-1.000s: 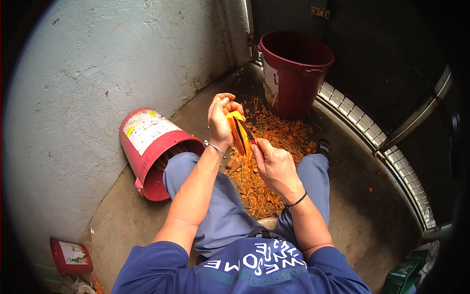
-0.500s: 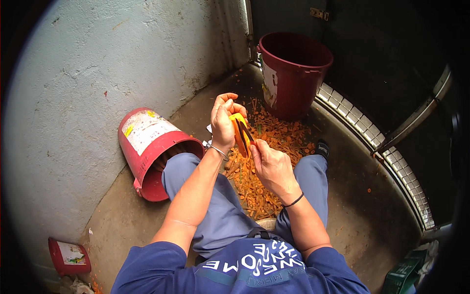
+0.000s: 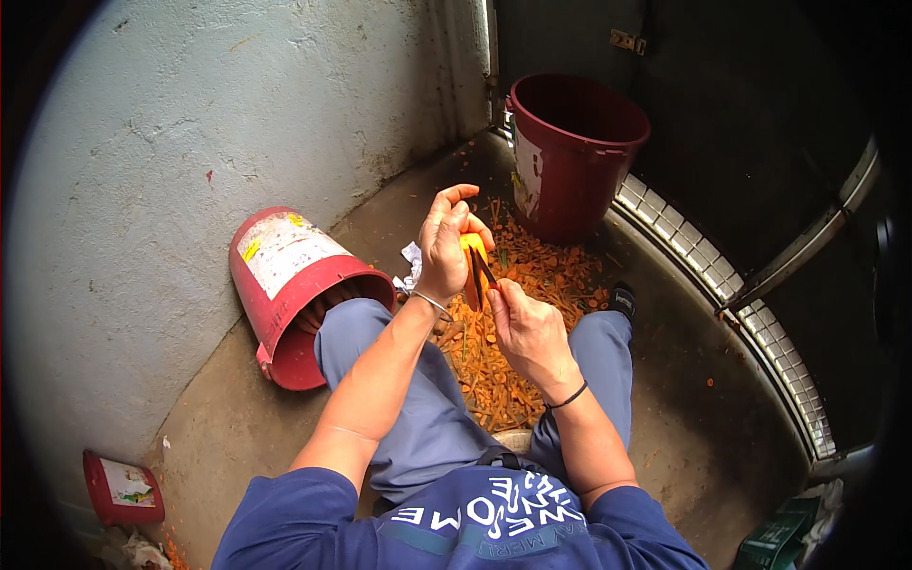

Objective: The person is peeling sweet potatoes or carrots using a knife and a handheld peeler while sitting on the ground.

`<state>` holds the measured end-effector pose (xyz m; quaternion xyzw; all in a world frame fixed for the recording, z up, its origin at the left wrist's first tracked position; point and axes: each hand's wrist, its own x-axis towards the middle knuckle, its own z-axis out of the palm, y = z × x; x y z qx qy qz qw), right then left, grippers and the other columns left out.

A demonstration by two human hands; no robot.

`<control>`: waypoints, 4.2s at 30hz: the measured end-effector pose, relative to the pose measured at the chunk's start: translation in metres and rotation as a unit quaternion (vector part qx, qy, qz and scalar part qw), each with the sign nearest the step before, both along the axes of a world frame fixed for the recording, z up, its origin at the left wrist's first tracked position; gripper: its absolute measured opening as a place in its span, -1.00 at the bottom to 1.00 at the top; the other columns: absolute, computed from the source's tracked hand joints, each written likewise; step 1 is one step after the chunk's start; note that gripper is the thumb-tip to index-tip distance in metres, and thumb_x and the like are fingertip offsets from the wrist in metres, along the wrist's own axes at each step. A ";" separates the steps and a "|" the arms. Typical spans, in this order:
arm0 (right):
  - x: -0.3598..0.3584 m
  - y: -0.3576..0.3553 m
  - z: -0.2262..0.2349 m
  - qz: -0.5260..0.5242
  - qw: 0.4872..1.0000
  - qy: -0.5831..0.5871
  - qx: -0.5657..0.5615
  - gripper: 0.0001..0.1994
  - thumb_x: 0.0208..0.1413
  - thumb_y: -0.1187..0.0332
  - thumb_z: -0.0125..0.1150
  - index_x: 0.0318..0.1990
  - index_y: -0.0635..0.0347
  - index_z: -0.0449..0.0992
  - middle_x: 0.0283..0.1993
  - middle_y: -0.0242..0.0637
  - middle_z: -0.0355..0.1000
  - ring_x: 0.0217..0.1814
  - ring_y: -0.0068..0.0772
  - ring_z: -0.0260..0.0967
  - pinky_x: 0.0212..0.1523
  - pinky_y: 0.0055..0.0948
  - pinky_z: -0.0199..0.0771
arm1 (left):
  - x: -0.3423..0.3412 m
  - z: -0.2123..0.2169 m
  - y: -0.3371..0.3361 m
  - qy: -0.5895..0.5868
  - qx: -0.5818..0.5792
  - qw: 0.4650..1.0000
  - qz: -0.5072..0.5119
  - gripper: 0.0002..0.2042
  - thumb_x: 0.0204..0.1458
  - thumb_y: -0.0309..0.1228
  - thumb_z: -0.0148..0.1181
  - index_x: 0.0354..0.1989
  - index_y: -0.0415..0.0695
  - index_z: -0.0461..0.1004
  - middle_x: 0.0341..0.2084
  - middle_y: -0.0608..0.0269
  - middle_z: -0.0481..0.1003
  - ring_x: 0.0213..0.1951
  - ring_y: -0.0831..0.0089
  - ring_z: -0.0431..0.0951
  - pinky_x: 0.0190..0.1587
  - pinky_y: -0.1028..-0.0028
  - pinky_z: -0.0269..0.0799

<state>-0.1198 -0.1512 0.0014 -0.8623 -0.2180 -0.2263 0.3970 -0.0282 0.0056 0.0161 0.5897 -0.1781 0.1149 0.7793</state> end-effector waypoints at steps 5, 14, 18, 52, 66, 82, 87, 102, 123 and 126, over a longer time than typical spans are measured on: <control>0.001 0.003 -0.004 0.002 1.000 0.001 0.008 -0.88 0.37 0.34 0.18 -0.12 0.20 0.47 -0.52 -0.01 0.51 -0.50 0.10 0.53 -0.49 -0.04 0.51 | -0.002 0.000 0.004 -0.006 0.025 1.000 -0.009 -0.52 0.39 -0.07 -0.12 0.24 -0.23 0.29 -0.53 0.13 0.56 -0.53 0.56 0.51 -0.41 0.60 0.40; 0.007 0.003 -0.007 0.028 0.989 0.038 0.137 -0.86 0.32 0.44 0.25 -0.03 0.24 0.56 -0.34 -0.03 0.58 -0.37 0.02 0.61 -0.41 -0.21 0.58 | 0.003 -0.009 0.002 0.058 -0.007 0.996 -0.062 -0.33 0.42 0.20 -0.20 -0.26 -0.24 0.56 -0.46 0.15 0.59 -0.45 0.46 0.59 -0.33 0.47 0.54; 0.010 0.003 -0.008 0.019 0.992 -0.056 0.115 -0.85 0.30 0.46 0.27 -0.03 0.27 0.56 -0.34 -0.03 0.58 -0.39 0.00 0.61 -0.40 -0.24 0.58 | -0.010 -0.007 -0.004 0.040 -0.007 0.999 -0.030 -0.32 0.42 0.20 -0.20 -0.30 -0.25 0.55 -0.48 0.17 0.57 -0.46 0.48 0.58 -0.34 0.48 0.53; 0.023 -0.010 -0.021 0.071 0.983 -0.151 0.073 -0.81 0.23 0.54 0.29 -0.02 0.29 0.53 -0.25 -0.08 0.57 -0.31 -0.02 0.55 -0.29 -0.21 0.55 | -0.015 0.006 0.011 -0.268 0.153 0.949 0.070 -0.62 0.37 -0.22 0.01 -0.39 -0.28 0.53 -0.52 0.13 0.50 -0.48 0.35 0.52 -0.39 0.39 0.41; 0.012 -0.014 0.000 0.063 0.985 -0.150 0.060 -0.85 0.19 0.58 0.29 -0.10 0.37 0.52 -0.40 -0.09 0.49 -0.47 -0.07 0.50 -0.46 -0.23 0.49 | -0.012 0.007 0.022 -0.232 0.173 0.951 0.110 -0.58 0.33 -0.15 0.01 -0.38 -0.31 0.52 -0.47 0.14 0.51 -0.42 0.44 0.50 -0.35 0.43 0.39; 0.006 -0.015 0.005 0.059 0.975 -0.148 0.158 -0.88 0.21 0.58 0.27 -0.11 0.32 0.58 -0.52 -0.22 0.38 -0.61 -0.25 0.34 -0.54 -0.34 0.36 | -0.006 0.014 0.027 -0.255 0.165 0.937 0.172 -0.59 0.35 -0.19 -0.01 -0.41 -0.27 0.53 -0.50 0.17 0.52 -0.44 0.39 0.53 -0.34 0.38 0.43; 0.005 0.001 -0.004 0.025 0.978 -0.185 0.091 -0.76 0.13 0.59 0.37 -0.03 0.37 0.60 -0.42 -0.11 0.55 -0.49 -0.21 0.57 -0.44 -0.35 0.57 | -0.007 0.013 0.019 -0.259 0.129 0.937 0.195 -0.56 0.39 -0.17 -0.06 -0.37 -0.29 0.53 -0.41 0.15 0.53 -0.41 0.43 0.53 -0.34 0.43 0.42; 0.002 0.008 -0.007 0.015 0.979 -0.193 0.061 -0.72 0.12 0.58 0.37 -0.01 0.40 0.59 -0.35 -0.08 0.61 -0.41 -0.18 0.63 -0.36 -0.34 0.63 | -0.011 0.012 0.010 -0.256 0.097 0.940 0.203 -0.56 0.42 -0.15 -0.11 -0.35 -0.26 0.49 -0.44 0.24 0.47 -0.44 0.52 0.46 -0.37 0.48 0.36; 0.012 0.007 -0.020 0.000 0.974 -0.225 0.035 -0.73 0.17 0.57 0.32 0.02 0.43 0.53 -0.38 -0.07 0.56 -0.44 -0.14 0.57 -0.41 -0.28 0.58 | -0.020 0.003 -0.012 -0.252 0.129 0.935 0.214 -0.58 0.43 -0.23 -0.17 -0.35 -0.26 0.49 -0.47 0.16 0.49 -0.47 0.37 0.51 -0.38 0.40 0.40; 0.006 0.007 -0.011 0.012 0.982 -0.187 0.031 -0.75 0.17 0.57 0.31 -0.01 0.43 0.52 -0.38 -0.05 0.55 -0.44 -0.12 0.57 -0.42 -0.27 0.57 | -0.019 0.002 -0.009 -0.236 0.132 0.935 0.230 -0.58 0.42 -0.24 -0.17 -0.37 -0.26 0.49 -0.49 0.17 0.49 -0.48 0.38 0.50 -0.38 0.40 0.40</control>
